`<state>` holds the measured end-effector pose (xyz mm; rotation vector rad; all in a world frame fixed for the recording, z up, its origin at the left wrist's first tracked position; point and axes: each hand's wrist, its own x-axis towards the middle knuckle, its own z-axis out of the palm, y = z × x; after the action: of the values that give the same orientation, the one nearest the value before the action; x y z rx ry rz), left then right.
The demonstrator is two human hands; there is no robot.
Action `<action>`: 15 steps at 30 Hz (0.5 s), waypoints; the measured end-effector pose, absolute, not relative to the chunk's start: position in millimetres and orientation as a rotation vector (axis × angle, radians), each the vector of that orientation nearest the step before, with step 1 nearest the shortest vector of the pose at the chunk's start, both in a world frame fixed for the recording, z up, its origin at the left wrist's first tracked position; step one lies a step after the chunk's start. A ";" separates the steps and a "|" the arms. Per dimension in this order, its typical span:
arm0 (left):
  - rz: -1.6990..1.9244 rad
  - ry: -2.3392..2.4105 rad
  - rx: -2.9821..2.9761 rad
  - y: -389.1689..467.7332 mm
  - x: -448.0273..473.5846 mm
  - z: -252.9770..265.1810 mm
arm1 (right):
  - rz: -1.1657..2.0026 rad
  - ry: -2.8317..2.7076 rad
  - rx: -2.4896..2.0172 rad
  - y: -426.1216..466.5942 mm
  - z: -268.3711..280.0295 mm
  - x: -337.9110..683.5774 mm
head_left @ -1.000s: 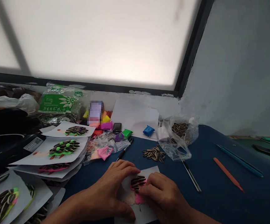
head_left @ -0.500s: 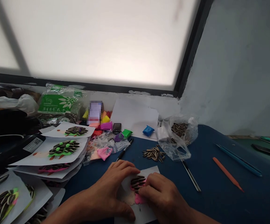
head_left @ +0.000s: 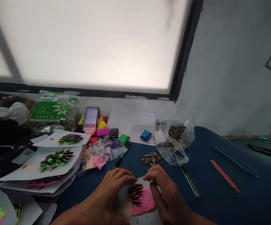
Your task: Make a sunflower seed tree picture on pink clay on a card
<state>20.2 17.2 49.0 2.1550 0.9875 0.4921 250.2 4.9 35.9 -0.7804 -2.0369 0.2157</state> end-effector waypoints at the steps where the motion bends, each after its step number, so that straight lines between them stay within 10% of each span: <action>1: 0.496 0.985 2.171 17.1 19.8 48.8 | 0.216 -2.034 -0.824 10.9 38.5 253.1; 15: 0.582 0.928 2.349 24.0 18.7 34.5 | 0.224 -2.310 -1.425 57.0 68.3 293.4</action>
<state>18.7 24.0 34.5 2.3489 0.9283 0.5823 293.4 57.0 68.3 -1.4254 -2.3096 0.2241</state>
